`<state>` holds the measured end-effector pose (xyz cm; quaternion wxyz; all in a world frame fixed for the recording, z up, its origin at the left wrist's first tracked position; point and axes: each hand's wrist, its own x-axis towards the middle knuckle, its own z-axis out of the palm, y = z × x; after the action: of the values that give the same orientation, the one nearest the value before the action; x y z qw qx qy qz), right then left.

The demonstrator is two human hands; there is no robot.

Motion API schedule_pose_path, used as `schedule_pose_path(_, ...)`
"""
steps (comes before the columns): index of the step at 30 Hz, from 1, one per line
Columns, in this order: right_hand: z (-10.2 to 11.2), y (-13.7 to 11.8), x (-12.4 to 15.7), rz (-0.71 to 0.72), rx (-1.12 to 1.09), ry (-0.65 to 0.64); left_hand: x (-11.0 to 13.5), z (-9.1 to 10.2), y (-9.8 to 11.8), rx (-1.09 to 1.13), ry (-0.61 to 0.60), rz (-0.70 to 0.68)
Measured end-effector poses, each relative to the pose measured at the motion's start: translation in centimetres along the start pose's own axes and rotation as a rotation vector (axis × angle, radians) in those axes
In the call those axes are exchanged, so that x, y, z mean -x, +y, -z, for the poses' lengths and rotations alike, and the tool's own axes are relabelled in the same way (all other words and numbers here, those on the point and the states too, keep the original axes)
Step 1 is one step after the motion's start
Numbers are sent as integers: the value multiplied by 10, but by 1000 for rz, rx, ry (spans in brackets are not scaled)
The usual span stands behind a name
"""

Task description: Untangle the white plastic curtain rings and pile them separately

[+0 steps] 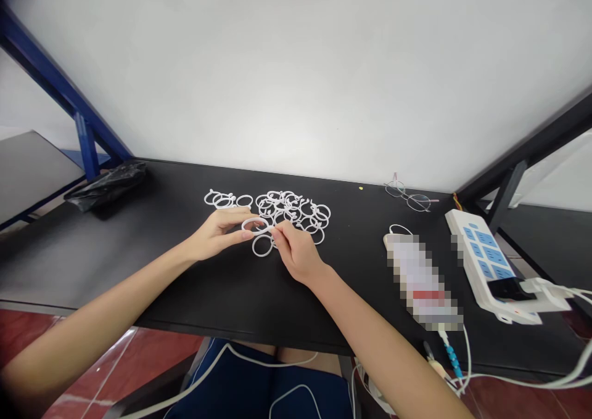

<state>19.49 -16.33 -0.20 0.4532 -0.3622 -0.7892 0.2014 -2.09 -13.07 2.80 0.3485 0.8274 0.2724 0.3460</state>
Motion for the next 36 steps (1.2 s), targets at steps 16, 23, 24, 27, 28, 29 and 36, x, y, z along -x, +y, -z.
schedule_pose_path(16, -1, 3, 4, 14, -66, 49, 0, 2, -4, -16, 36, 0)
schedule_pose_path(23, 0, 3, 4, 6, -73, 66, -1, 10, -5, -327, 21, -23)
schedule_pose_path(24, 0, 3, 4, 3, -68, 68, -1, 13, -6, -417, 17, -39)
schedule_pose_path(27, -1, 2, 4, 4, -55, 63, -1, 29, -9, -720, 20, -48)
schedule_pose_path(28, -1, 2, 4, 5, -51, 61, 0, 36, -9, -801, 28, -16)
schedule_pose_path(29, -2, 1, 4, 5, -48, 59, 1, 43, -9, -872, 39, 26)
schedule_pose_path(36, -3, -2, 2, -29, -6, 61, 15, 83, -15, -978, -34, 674)
